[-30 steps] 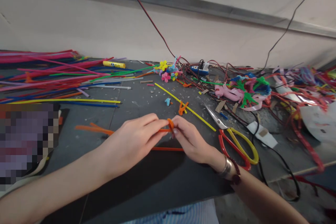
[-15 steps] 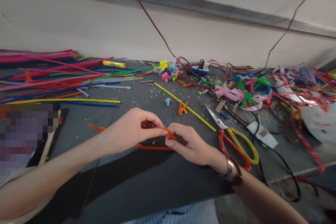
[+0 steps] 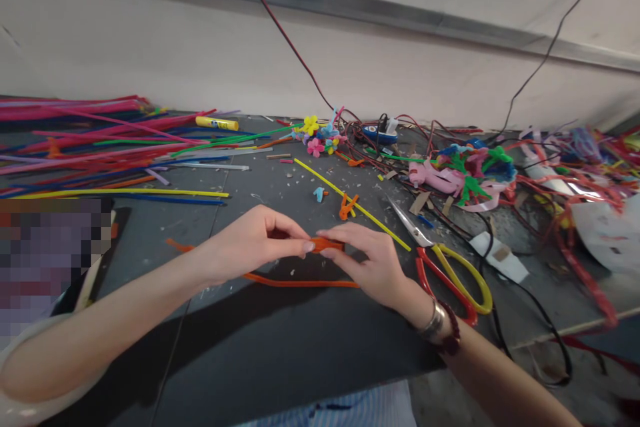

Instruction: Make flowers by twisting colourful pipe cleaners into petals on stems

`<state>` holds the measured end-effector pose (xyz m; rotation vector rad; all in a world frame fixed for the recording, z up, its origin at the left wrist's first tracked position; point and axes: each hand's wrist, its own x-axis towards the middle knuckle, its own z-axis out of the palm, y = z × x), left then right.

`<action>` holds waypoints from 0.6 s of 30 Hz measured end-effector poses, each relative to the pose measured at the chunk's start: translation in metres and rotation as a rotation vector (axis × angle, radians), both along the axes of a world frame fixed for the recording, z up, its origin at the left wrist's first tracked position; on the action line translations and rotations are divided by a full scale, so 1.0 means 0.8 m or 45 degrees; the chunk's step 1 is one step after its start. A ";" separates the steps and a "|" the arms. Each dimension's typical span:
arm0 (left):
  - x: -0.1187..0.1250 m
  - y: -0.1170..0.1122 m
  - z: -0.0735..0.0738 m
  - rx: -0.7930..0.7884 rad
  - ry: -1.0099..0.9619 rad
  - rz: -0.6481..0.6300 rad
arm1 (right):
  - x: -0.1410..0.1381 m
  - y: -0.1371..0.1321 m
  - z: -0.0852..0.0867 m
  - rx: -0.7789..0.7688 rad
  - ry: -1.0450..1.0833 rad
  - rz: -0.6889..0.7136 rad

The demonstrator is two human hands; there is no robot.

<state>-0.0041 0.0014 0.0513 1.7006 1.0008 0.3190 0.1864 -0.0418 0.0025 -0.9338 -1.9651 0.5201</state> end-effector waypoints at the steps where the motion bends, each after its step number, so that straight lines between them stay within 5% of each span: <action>1: 0.001 -0.001 -0.001 -0.006 0.004 0.049 | 0.002 0.001 -0.003 0.154 -0.016 -0.038; 4: 0.002 -0.004 -0.005 -0.088 -0.035 0.120 | 0.011 0.002 -0.012 0.450 -0.124 -0.016; 7: 0.001 -0.006 -0.007 -0.304 -0.220 0.107 | 0.017 0.001 -0.017 0.491 -0.199 -0.006; 12: -0.004 -0.003 -0.006 -0.689 -0.369 0.053 | 0.015 0.000 -0.014 0.371 -0.082 -0.076; 18: -0.001 -0.004 -0.002 -0.534 -0.335 0.049 | 0.004 -0.006 0.003 -0.034 0.111 -0.119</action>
